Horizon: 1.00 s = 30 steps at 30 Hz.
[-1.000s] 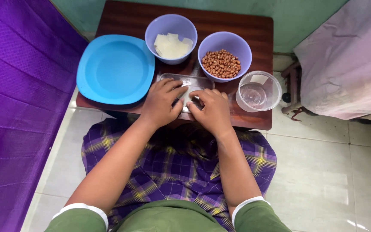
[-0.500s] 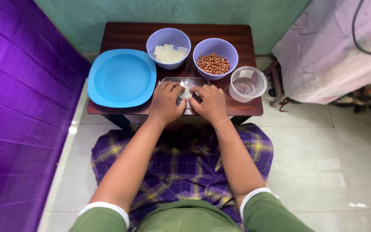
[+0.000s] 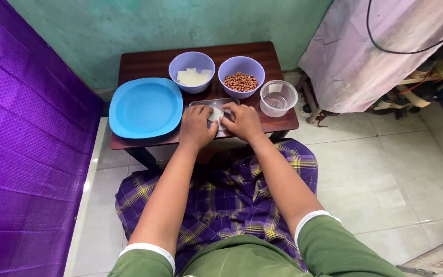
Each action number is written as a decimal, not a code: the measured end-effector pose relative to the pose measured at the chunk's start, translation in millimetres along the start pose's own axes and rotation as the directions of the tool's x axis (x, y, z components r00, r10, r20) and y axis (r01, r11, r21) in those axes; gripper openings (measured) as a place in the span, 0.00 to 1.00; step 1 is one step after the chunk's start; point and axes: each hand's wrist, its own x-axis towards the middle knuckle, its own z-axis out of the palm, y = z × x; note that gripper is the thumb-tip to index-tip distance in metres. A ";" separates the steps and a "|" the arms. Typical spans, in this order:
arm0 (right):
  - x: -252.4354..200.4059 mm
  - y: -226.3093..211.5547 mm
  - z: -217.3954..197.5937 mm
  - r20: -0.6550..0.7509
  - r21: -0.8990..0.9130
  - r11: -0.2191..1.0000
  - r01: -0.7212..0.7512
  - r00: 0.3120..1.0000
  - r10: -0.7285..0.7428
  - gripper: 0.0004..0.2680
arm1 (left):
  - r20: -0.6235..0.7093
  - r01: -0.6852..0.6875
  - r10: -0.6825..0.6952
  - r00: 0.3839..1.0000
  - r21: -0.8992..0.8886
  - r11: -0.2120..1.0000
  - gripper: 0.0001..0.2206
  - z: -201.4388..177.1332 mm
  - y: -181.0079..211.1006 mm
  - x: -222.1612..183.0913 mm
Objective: Assembling and wrapping small snacks using white wrappers, a white filling, and peanuts.
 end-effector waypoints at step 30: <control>1.5 -4.1 0.1 -0.040 0.017 1.000 0.014 0.999 -0.013 0.07 | -0.055 -0.037 0.036 0.998 -0.017 0.999 0.16 1.5 -2.2 0.3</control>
